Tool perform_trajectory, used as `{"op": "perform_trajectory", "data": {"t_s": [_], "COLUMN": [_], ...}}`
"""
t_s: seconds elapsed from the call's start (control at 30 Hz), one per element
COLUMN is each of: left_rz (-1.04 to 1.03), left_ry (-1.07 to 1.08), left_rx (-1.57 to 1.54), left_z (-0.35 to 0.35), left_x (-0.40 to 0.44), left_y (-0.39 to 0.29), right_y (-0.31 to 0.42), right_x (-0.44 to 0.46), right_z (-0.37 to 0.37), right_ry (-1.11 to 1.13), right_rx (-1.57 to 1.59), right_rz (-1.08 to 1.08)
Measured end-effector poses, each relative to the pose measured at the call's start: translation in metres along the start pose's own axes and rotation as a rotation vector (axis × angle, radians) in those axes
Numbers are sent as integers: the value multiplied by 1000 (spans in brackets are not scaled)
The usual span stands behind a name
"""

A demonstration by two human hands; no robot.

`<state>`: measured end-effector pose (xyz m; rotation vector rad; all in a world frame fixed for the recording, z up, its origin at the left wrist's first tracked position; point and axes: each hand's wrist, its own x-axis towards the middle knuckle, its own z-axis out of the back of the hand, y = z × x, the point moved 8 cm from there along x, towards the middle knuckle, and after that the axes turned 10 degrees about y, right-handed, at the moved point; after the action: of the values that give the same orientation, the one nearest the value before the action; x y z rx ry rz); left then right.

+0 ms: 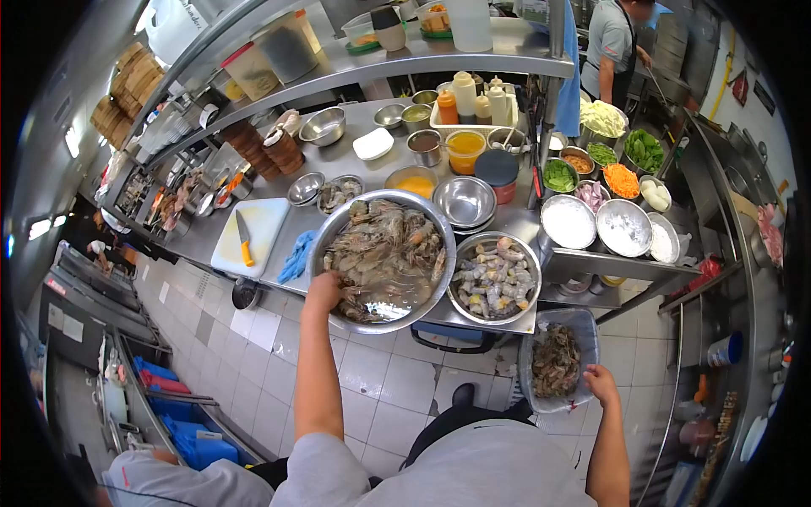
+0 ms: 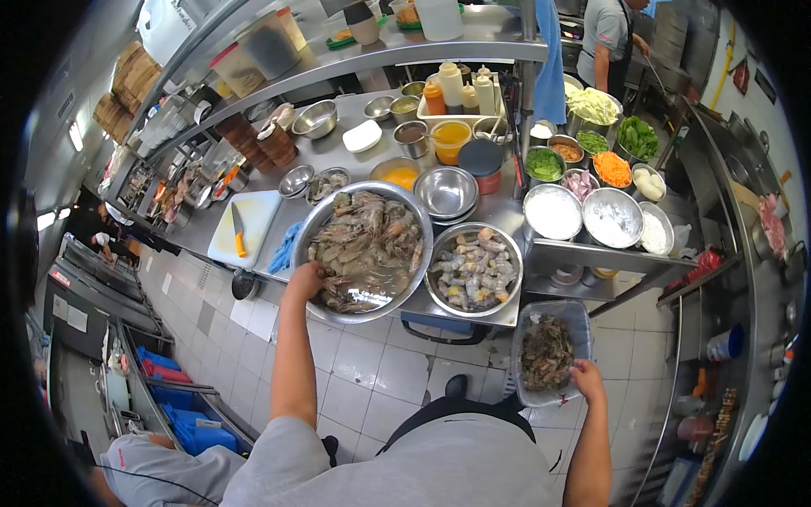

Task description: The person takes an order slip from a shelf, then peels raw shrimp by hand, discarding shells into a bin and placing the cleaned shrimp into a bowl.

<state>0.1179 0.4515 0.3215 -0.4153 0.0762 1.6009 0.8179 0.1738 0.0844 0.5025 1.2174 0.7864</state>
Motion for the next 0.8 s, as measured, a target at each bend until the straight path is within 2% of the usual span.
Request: {"op": "perform_trajectory", "data": {"t_s": [0.03,0.13,0.3,0.4,0.43,0.5,0.53,0.6,0.67,0.7,0.8], "left_rz": [3,60,-48,-107,-111,-95,-89,-155,-280,-290,-459], "left_ry": [-2,196,173,-14,-13,39,104,112,162,173,430], "left_rx": [-2,216,104,-193,-194,-559,-802,-880,-1087,-1089,-1236], "left_z": [-1,-23,-17,5,6,4,4,20,25,24,1], "left_x": [-1,-3,-11,-24,-22,-17,-20,-27,-27,-30,-47], "left_y": [-5,-19,-20,-18,-16,-8,-18,-49,-85,-106,-197], "right_y": [3,8,13,23,28,44,63,99,158,193,291], "right_x": [0,6,7,2,-1,-6,-9,-14,-25,-38,-84], "right_z": [-3,-7,-13,-14,-14,-14,-15,-19,-26,-33,-57], "right_ry": [10,25,51,51,46,40,46,47,26,43,87], "right_rx": [-19,-34,-18,9,34,56,58,59,78,99,42], "right_rz": [-3,7,42,77,90,102,159,214,418,499,702]}}
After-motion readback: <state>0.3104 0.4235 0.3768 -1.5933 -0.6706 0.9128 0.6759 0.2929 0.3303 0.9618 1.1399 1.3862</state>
